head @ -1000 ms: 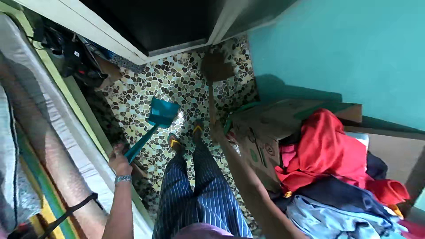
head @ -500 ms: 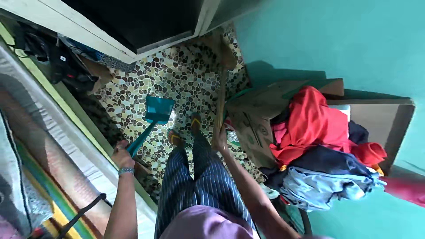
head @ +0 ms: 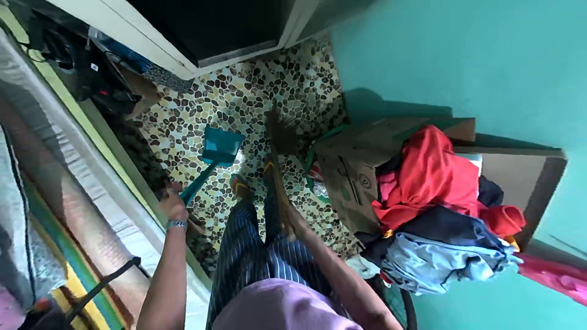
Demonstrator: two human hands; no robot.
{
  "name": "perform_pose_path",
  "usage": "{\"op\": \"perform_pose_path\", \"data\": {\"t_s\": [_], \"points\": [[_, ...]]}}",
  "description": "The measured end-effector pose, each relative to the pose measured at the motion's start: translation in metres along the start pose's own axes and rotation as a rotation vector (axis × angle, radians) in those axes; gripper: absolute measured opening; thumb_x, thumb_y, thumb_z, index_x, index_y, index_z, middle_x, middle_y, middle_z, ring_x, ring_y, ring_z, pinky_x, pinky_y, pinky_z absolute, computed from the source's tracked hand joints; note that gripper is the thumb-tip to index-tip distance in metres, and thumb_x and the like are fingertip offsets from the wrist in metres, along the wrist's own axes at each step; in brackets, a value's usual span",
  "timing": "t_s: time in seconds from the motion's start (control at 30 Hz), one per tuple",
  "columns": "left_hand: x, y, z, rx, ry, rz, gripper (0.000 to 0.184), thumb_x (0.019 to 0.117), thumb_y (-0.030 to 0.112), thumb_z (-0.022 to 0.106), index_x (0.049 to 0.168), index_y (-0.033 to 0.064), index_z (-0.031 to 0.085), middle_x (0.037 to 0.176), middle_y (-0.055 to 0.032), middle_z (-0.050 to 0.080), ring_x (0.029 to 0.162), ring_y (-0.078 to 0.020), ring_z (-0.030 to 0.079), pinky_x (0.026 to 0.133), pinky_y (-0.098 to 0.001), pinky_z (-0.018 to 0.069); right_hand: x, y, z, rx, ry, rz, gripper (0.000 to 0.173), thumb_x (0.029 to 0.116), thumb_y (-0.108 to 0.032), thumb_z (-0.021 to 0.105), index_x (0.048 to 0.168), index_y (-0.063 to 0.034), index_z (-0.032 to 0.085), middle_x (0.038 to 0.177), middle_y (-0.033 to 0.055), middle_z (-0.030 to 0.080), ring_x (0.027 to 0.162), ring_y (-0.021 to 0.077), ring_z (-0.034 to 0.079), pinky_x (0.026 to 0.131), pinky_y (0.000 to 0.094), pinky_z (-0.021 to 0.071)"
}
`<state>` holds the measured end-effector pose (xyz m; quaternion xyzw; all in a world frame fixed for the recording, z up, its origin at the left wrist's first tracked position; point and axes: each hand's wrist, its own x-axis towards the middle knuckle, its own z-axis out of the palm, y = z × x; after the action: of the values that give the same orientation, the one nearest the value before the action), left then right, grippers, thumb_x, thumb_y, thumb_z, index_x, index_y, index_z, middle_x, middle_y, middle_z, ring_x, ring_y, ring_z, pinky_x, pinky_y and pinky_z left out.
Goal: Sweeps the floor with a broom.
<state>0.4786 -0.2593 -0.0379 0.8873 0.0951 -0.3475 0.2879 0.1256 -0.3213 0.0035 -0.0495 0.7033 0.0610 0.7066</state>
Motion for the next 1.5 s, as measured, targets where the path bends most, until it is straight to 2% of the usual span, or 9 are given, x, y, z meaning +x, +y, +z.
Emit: {"op": "perform_pose_path", "data": {"t_s": [0.2,0.4,0.6,0.77,1.1,1.2,1.27,1.33,1.5], "points": [[-0.011,-0.030,-0.034,-0.236,-0.270,-0.508,0.060,0.1095,0.052,0.032,0.153,0.0113,0.036,0.143,-0.0238,0.052,0.118,-0.0389,0.061,0.091,-0.0562,0.0533,-0.114,-0.012,-0.050,-0.030,0.096,-0.232,0.045,0.1093,-0.028,0.031,0.150,-0.0068,0.032,0.076,0.0075,0.061,0.052,0.0156,0.060,0.045,0.0305,0.0532],[-0.018,-0.080,-0.047,-0.737,-0.550,-0.759,0.029,0.1067,0.029,0.032,0.104,0.0080,0.053,0.074,-0.0016,0.057,0.048,-0.0030,0.054,0.040,-0.0134,0.0446,0.019,-0.117,-0.019,-0.379,0.377,-0.464,0.052,0.1134,-0.034,0.032,0.157,-0.0054,0.028,0.113,0.0231,0.061,0.080,0.0268,0.063,0.072,0.0441,0.0566],[-0.054,-0.132,-0.092,-1.080,-0.471,-0.816,0.036,0.1069,0.032,0.028,0.108,0.0064,0.053,0.076,-0.0013,0.059,0.049,-0.0023,0.056,0.040,-0.0129,0.0471,0.118,-0.216,0.111,-0.342,0.208,-0.376,0.044,0.1109,-0.036,0.042,0.143,-0.0047,0.044,0.097,0.0120,0.054,0.070,0.0183,0.053,0.063,0.0352,0.0507],[-0.069,-0.164,-0.122,-1.133,-0.376,-0.848,0.039,0.1078,0.035,0.028,0.111,0.0055,0.053,0.074,-0.0018,0.059,0.047,-0.0028,0.057,0.039,-0.0136,0.0475,0.132,-0.166,0.190,-0.772,0.145,-0.385,0.049,0.1108,-0.035,0.042,0.151,-0.0076,0.038,0.110,0.0227,0.062,0.076,0.0296,0.063,0.066,0.0460,0.0554],[-0.053,-0.216,-0.133,-1.232,-0.211,-0.877,0.039,0.1091,0.036,0.025,0.091,0.0114,0.050,0.065,0.0013,0.053,0.045,-0.0027,0.053,0.038,-0.0136,0.0453,0.048,-0.038,0.048,-1.322,0.029,-0.272,0.059,0.1089,-0.030,0.048,0.162,-0.0135,0.027,0.141,0.0240,0.058,0.122,0.0376,0.062,0.102,0.0565,0.0501],[-0.053,-0.231,-0.138,-1.323,-0.193,-0.916,0.036,0.1083,0.036,0.028,0.094,0.0112,0.049,0.068,0.0009,0.053,0.045,-0.0023,0.052,0.038,-0.0127,0.0441,-0.039,-0.050,0.022,-1.402,0.013,-0.210,0.060,0.1078,-0.031,0.051,0.162,-0.0181,0.029,0.133,0.0221,0.062,0.108,0.0336,0.067,0.095,0.0531,0.0542],[-0.053,-0.244,-0.139,-1.351,-0.202,-0.925,0.038,0.1086,0.038,0.028,0.094,0.0108,0.049,0.067,0.0005,0.053,0.045,-0.0029,0.052,0.038,-0.0136,0.0447,-0.089,-0.066,0.020,-1.446,0.063,-0.238,0.062,0.1070,-0.034,0.054,0.163,-0.0236,0.029,0.122,0.0208,0.067,0.091,0.0311,0.069,0.082,0.0512,0.0567],[-0.054,-0.252,-0.137,-1.370,-0.200,-0.930,0.040,0.1088,0.039,0.026,0.092,0.0116,0.049,0.066,0.0010,0.052,0.045,-0.0028,0.052,0.038,-0.0135,0.0447,-0.111,-0.088,0.029,-1.497,0.104,-0.333,0.061,0.1065,-0.029,0.055,0.162,-0.0220,0.031,0.131,0.0208,0.065,0.109,0.0333,0.069,0.097,0.0537,0.0538],[-0.054,-0.259,-0.138,-1.395,-0.158,-0.941,0.037,0.1087,0.039,0.028,0.095,0.0117,0.049,0.067,0.0003,0.054,0.046,-0.0041,0.054,0.039,-0.0156,0.0473,-0.030,-0.135,0.121,-1.507,0.174,-0.517,0.063,0.1098,-0.034,0.046,0.164,-0.0148,0.021,0.138,0.0269,0.058,0.118,0.0399,0.063,0.100,0.0573,0.0504]]}}
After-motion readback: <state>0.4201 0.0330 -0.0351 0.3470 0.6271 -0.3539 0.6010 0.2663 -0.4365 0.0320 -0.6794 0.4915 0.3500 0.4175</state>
